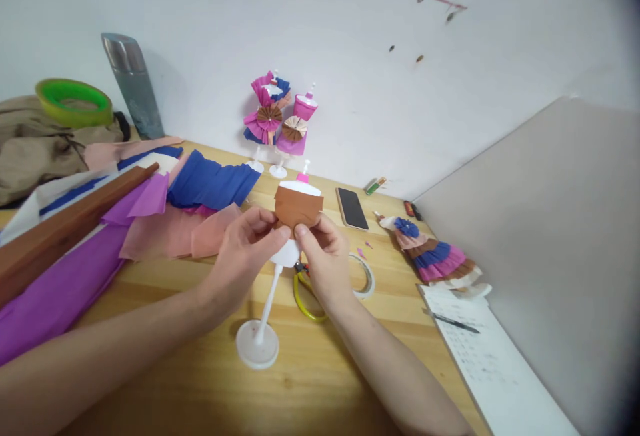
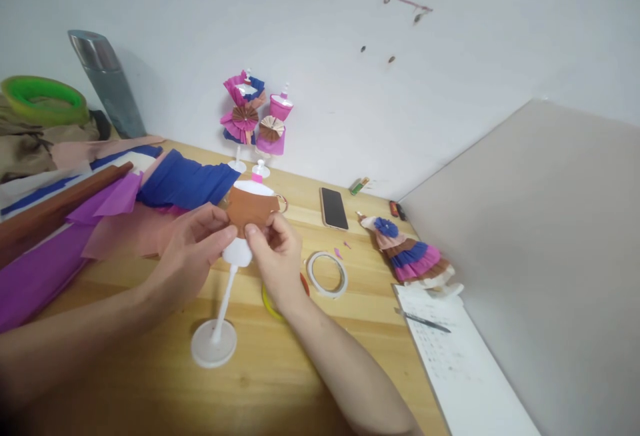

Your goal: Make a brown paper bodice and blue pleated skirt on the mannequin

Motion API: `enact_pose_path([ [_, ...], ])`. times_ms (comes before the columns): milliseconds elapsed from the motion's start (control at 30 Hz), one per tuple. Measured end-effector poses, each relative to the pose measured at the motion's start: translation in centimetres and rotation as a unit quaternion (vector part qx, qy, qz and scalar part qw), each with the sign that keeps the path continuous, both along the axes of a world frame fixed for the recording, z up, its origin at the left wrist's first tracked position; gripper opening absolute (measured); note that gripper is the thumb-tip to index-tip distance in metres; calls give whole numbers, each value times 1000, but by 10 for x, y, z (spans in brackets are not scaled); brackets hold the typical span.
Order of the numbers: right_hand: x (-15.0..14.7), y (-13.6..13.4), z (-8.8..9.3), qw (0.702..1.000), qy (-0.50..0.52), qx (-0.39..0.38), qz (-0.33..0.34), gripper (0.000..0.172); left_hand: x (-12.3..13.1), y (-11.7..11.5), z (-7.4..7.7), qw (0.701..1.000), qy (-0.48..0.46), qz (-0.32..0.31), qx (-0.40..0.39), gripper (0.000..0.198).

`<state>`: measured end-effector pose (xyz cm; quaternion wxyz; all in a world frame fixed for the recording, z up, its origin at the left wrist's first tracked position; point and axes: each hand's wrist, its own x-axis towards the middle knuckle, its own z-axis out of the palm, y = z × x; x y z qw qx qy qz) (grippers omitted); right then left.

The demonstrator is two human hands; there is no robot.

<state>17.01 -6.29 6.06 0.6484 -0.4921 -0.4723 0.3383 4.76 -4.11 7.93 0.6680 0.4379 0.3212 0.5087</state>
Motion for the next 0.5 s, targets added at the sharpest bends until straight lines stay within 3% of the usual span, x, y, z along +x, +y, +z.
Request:
enact_pose_path([
  [267,0,2,-8,999,21,-2,30,33,5,6,-12,1000,-22,0,-6,29],
  [500,2,-1,0,999,-12,12,33,29,2,4,-6,997,-45,-32,-47,23],
])
